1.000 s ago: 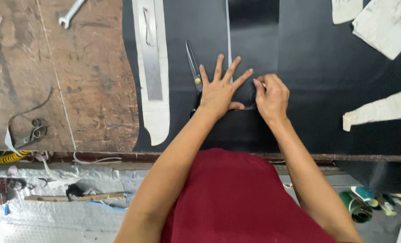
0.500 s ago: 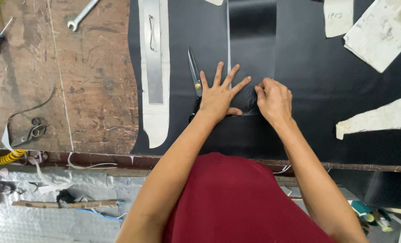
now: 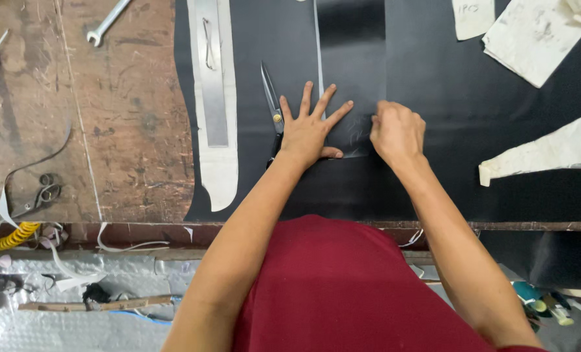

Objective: The person uses a pair of scissors to cut a piece of black fabric on a wooden workbench. They position a white paper pattern on the fabric, secure it with a wrench, and cut along the pattern's edge. The person then removes the pattern and cuts a second piece of fabric using a different template.

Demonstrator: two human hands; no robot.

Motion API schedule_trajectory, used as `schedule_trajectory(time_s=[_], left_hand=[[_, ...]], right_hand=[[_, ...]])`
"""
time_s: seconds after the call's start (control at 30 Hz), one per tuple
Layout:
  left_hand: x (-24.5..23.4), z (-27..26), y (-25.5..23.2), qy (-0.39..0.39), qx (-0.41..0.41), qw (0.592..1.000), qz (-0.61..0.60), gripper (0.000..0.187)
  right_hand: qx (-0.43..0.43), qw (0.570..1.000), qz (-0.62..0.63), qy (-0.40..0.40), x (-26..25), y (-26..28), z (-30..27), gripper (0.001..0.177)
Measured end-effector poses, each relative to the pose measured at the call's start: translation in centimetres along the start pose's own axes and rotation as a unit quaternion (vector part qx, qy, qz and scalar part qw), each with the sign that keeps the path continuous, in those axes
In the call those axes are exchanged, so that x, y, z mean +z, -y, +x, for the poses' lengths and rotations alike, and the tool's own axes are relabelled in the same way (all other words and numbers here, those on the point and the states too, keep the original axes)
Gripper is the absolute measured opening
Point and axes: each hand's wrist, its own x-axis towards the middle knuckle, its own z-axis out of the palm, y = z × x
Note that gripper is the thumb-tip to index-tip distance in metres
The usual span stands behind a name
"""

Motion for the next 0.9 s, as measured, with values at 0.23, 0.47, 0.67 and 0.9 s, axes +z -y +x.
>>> schedule_trajectory(time_s=[0.23,0.47,0.67,0.9], left_hand=[[0.1,-0.2,0.1,-0.012,0.005,1.0,-0.01,0.115],[0.7,0.3,0.7,-0.04,0.034,0.999,-0.015,0.114],[0.7,0.7,1.0,-0.052,0.05,0.997,-0.032,0.115],[0.2,0.5,0.4,-0.008,0.023,0.998,-0.056,0.117]], right_hand=[[0.193,0.953,0.22,-0.083,-0.4,-4.1,-5.1,0.013],[0.163,0.92,0.262,-0.241,4.6,-3.7,-9.7,0.019],[0.093,0.942,0.096,-0.308,6.5,-2.8,-9.3,0.014],[0.119,0.94,0.103,-0.304,6.1,-3.7,-8.0,0.017]])
